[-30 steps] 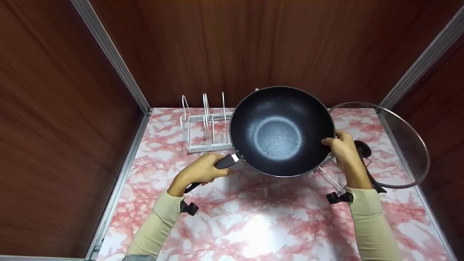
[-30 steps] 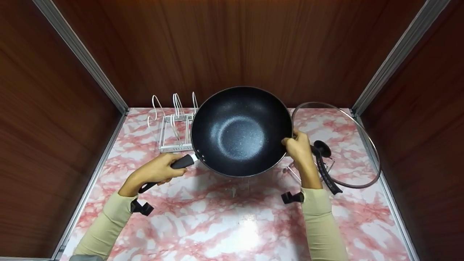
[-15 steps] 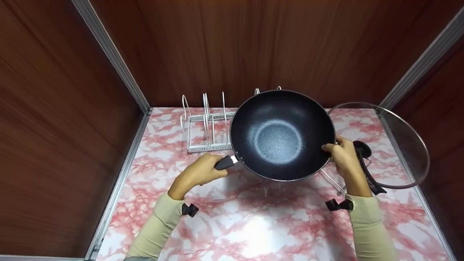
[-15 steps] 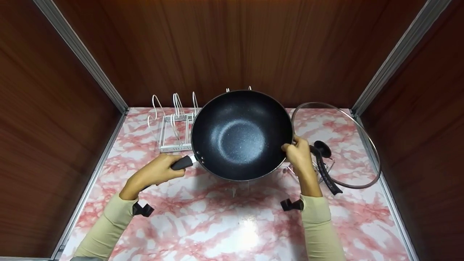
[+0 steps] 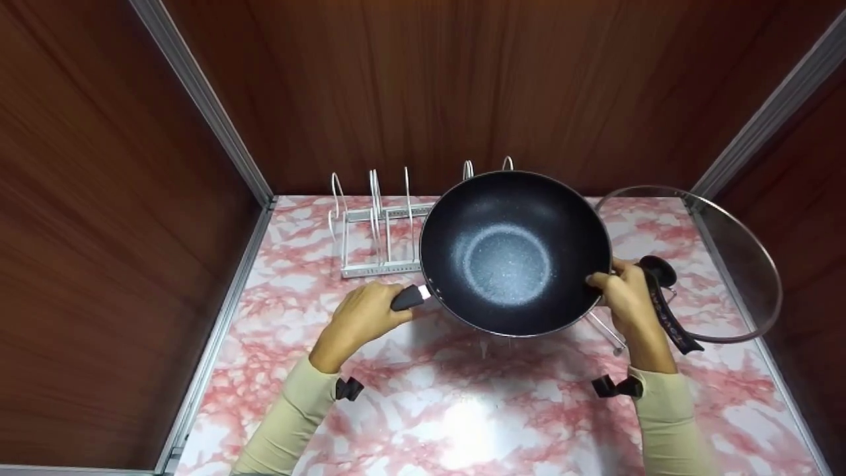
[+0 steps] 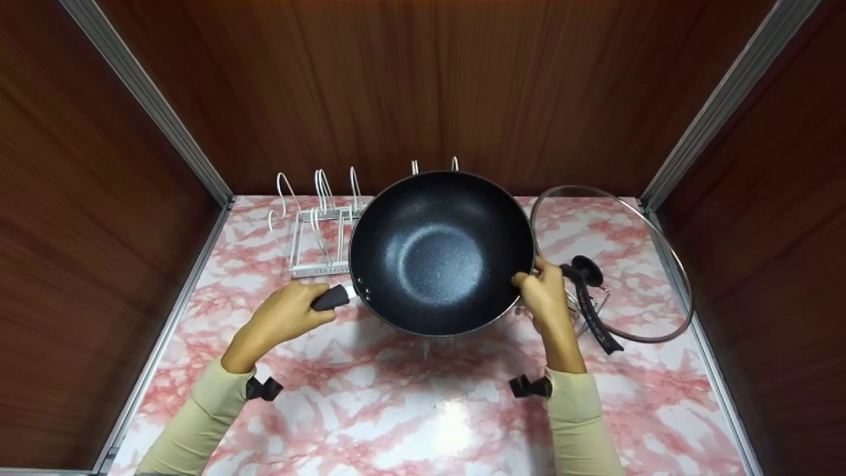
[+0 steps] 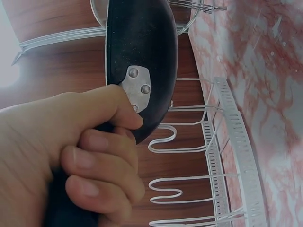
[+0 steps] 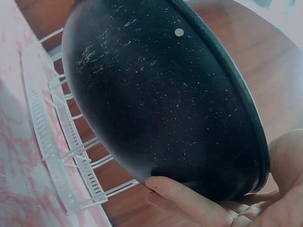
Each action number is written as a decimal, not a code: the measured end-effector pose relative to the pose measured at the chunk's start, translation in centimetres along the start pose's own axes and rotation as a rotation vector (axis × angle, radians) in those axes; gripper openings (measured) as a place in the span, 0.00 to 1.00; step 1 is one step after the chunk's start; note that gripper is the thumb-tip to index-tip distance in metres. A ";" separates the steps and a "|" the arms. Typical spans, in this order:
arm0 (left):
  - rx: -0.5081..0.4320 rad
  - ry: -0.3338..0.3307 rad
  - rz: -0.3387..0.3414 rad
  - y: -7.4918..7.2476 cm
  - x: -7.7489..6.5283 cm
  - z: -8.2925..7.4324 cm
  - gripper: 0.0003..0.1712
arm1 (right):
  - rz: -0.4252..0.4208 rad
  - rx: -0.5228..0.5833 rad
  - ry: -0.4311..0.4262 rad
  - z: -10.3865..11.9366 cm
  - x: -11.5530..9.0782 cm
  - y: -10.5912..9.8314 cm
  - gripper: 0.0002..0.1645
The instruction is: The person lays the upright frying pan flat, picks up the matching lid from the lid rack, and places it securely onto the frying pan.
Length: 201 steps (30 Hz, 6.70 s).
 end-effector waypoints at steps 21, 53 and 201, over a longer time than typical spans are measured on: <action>0.088 0.014 -0.088 0.5 -0.6 0.8 0.17 | -0.015 0.064 0.024 -2.0 -1.7 0.2 0.27; 0.154 0.024 -0.129 1.8 -2.0 2.2 0.16 | -0.058 0.069 0.061 -5.6 -2.8 1.2 0.25; 0.277 0.111 -0.060 9.4 -4.4 7.3 0.18 | -0.113 0.001 0.262 -17.5 -4.1 3.1 0.42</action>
Point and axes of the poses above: each hand's wrist, its own x-axis towards the middle knuckle, its own y-axis out of the palm, z = x × y, the point moved 7 cm from there along x, towards the middle knuckle, and after that the axes turned 6 degrees about y, right-handed, at the moved point
